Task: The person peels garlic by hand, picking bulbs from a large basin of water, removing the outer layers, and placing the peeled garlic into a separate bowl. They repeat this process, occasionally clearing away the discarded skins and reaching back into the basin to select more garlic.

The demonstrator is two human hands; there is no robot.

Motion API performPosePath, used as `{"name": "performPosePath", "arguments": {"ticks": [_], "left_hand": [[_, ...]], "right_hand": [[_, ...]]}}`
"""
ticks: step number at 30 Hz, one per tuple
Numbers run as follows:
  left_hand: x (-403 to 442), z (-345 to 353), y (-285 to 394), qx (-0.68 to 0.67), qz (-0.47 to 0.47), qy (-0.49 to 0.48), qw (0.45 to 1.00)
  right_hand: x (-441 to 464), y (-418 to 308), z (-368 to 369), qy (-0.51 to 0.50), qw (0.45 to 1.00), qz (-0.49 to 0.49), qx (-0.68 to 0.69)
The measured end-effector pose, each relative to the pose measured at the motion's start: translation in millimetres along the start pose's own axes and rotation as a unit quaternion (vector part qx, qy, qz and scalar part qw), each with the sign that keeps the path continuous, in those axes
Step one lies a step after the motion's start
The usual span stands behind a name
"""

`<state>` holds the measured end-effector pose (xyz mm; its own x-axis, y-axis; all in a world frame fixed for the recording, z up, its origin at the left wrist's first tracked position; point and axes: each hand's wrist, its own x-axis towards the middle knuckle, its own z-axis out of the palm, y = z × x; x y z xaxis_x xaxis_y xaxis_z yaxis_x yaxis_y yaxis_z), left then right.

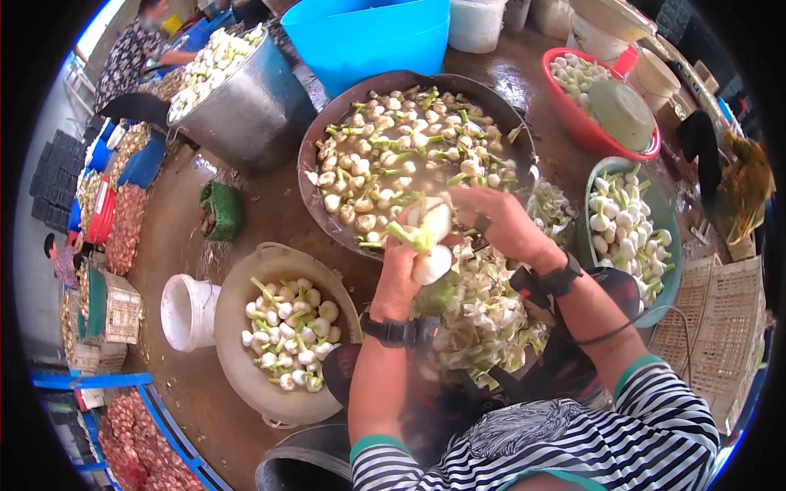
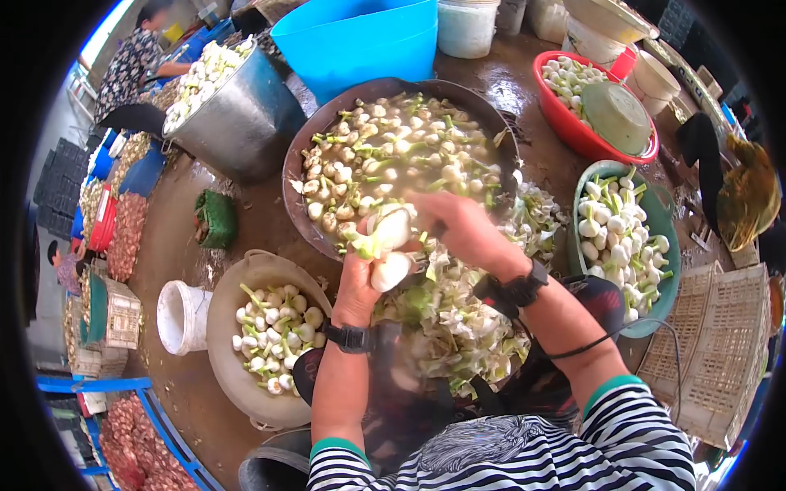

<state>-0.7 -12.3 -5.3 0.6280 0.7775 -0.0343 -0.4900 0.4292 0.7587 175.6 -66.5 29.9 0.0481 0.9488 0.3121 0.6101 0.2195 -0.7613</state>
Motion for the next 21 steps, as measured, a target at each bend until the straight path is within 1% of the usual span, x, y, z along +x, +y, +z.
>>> {"name": "performPosePath", "arguments": {"ticks": [1, 2, 3, 4, 7, 10, 11, 14, 15, 16, 17, 19, 20, 21], "left_hand": [[-0.5, 6.0, 6.9, -0.021, -0.047, -0.025, 0.998], [-3.9, 12.1, 7.4, -0.010, -0.052, -0.008, 0.999], [-5.6, 14.2, 7.6, -0.067, -0.059, -0.010, 0.996], [-6.8, 14.4, 8.0, -0.124, -0.064, -0.009, 0.990], [-2.6, 9.4, 9.1, -0.098, -0.101, 0.005, 0.990], [2.3, -0.4, 1.2, -0.068, -0.131, -0.014, 0.989], [1.9, -1.9, 1.0, -0.085, -0.139, -0.021, 0.986], [4.3, -9.2, 4.8, 0.073, -0.173, -0.093, 0.978], [0.9, -1.9, 3.6, 0.072, -0.201, -0.076, 0.974], [0.3, 2.1, 1.3, 0.091, -0.204, -0.105, 0.969], [-1.3, 5.3, -2.4, 0.108, -0.209, -0.133, 0.963], [-5.1, 15.3, -5.2, 0.139, -0.206, -0.181, 0.952], [-5.3, 16.9, -6.9, 0.123, -0.222, -0.168, 0.953], [-5.0, 17.4, -7.1, 0.108, -0.236, -0.154, 0.953]], "right_hand": [[6.3, -3.7, -2.2, -0.004, 0.996, -0.072, -0.050], [10.6, -8.5, -4.1, -0.010, 0.984, -0.144, -0.100], [12.2, -16.5, -5.8, -0.022, 0.977, -0.151, -0.147], [12.1, -16.4, -7.0, -0.032, 0.975, -0.152, -0.160], [8.6, -15.0, -6.1, -0.077, 0.968, -0.145, -0.190], [3.3, -12.6, -2.7, -0.066, 0.963, -0.155, -0.211], [2.3, -7.2, -3.1, -0.066, 0.959, -0.167, -0.221], [5.4, 10.1, -9.2, -0.079, 0.949, -0.203, -0.230], [13.1, 14.0, -14.4, -0.090, 0.947, -0.215, -0.220], [21.2, 18.6, -19.7, -0.104, 0.945, -0.227, -0.211], [30.0, 25.8, -17.7, -0.131, 0.943, -0.212, -0.223], [44.6, 18.1, -5.9, -0.177, 0.942, -0.203, -0.202], [50.1, 16.6, -4.0, -0.198, 0.940, -0.200, -0.191], [55.3, 27.1, -1.9, -0.246, 0.942, -0.171, -0.152]]}}
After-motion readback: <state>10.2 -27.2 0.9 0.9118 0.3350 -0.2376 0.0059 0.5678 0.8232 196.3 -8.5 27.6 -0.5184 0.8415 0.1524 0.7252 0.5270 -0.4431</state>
